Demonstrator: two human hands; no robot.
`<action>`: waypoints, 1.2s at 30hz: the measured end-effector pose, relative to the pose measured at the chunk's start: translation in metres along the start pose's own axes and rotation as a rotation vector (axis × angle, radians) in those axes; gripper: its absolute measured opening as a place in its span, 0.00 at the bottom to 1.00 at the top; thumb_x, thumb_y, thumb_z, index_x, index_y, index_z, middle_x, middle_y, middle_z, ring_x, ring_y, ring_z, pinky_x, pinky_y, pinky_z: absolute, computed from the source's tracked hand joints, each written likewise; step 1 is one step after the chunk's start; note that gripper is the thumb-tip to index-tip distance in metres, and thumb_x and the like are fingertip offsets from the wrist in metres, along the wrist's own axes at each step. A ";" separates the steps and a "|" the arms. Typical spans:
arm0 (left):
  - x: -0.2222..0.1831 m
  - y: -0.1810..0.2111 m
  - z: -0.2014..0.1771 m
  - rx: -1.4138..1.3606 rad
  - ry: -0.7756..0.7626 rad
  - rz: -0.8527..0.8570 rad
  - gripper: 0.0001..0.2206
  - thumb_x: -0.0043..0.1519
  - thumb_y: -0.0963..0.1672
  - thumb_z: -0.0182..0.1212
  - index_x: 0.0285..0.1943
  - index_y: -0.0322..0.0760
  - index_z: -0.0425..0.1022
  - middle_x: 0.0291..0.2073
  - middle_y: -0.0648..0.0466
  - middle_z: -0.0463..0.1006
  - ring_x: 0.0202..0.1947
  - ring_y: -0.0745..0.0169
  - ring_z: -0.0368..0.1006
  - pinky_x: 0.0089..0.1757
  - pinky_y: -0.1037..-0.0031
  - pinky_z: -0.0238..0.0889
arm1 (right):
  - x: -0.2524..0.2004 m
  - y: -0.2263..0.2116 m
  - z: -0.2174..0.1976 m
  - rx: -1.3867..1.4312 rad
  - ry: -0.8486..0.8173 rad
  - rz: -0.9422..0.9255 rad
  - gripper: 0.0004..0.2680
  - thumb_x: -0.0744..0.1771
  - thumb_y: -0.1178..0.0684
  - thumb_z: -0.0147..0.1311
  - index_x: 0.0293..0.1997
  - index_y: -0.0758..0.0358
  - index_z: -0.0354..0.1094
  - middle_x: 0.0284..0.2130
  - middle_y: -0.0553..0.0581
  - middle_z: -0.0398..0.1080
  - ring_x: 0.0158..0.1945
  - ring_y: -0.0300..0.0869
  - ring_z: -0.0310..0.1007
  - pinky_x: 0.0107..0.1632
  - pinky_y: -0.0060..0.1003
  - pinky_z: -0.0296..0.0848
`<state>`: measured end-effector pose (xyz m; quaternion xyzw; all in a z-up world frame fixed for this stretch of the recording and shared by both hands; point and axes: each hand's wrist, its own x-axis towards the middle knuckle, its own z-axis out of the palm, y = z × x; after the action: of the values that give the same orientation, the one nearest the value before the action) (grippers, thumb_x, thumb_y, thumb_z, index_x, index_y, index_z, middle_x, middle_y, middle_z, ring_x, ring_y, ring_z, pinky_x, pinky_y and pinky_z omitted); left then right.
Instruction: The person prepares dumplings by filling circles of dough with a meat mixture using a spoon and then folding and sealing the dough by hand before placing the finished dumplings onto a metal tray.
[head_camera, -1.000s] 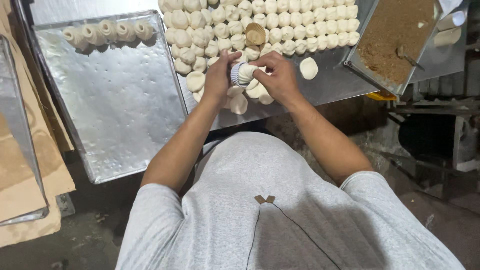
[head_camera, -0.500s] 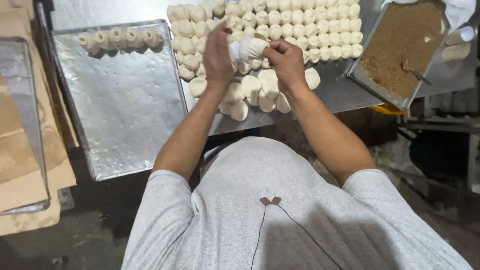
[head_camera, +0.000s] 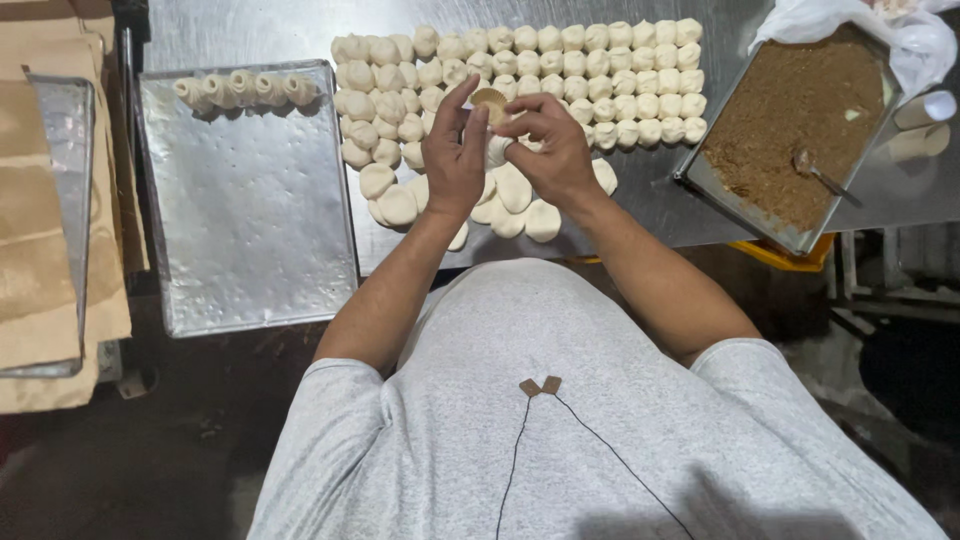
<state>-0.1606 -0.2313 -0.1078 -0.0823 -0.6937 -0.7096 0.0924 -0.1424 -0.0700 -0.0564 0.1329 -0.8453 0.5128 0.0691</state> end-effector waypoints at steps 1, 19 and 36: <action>-0.002 -0.001 0.003 -0.064 -0.019 -0.004 0.20 0.74 0.49 0.53 0.70 0.33 0.71 0.38 0.48 0.79 0.39 0.71 0.71 0.42 0.79 0.65 | -0.001 0.000 -0.003 0.011 -0.033 0.024 0.09 0.63 0.60 0.59 0.45 0.60 0.79 0.51 0.54 0.72 0.51 0.39 0.73 0.49 0.34 0.72; -0.114 -0.007 -0.017 -0.619 -0.077 -0.600 0.21 0.72 0.51 0.49 0.66 0.34 0.69 0.53 0.50 0.75 0.52 0.59 0.73 0.50 0.68 0.71 | -0.039 -0.016 -0.011 -0.314 -0.503 -0.333 0.06 0.63 0.56 0.62 0.42 0.58 0.76 0.34 0.55 0.75 0.36 0.51 0.76 0.38 0.46 0.74; -0.093 -0.088 -0.209 0.432 0.185 -0.289 0.19 0.58 0.48 0.76 0.54 0.37 0.80 0.44 0.51 0.77 0.40 0.58 0.72 0.44 0.69 0.69 | -0.006 -0.081 0.008 -0.416 -0.348 -0.033 0.16 0.68 0.57 0.57 0.65 0.58 0.70 0.45 0.61 0.75 0.37 0.49 0.73 0.42 0.43 0.73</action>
<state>-0.0894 -0.4366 -0.2213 0.1041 -0.8222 -0.5555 0.0685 -0.1124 -0.1114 0.0071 0.2156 -0.9294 0.2965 -0.0431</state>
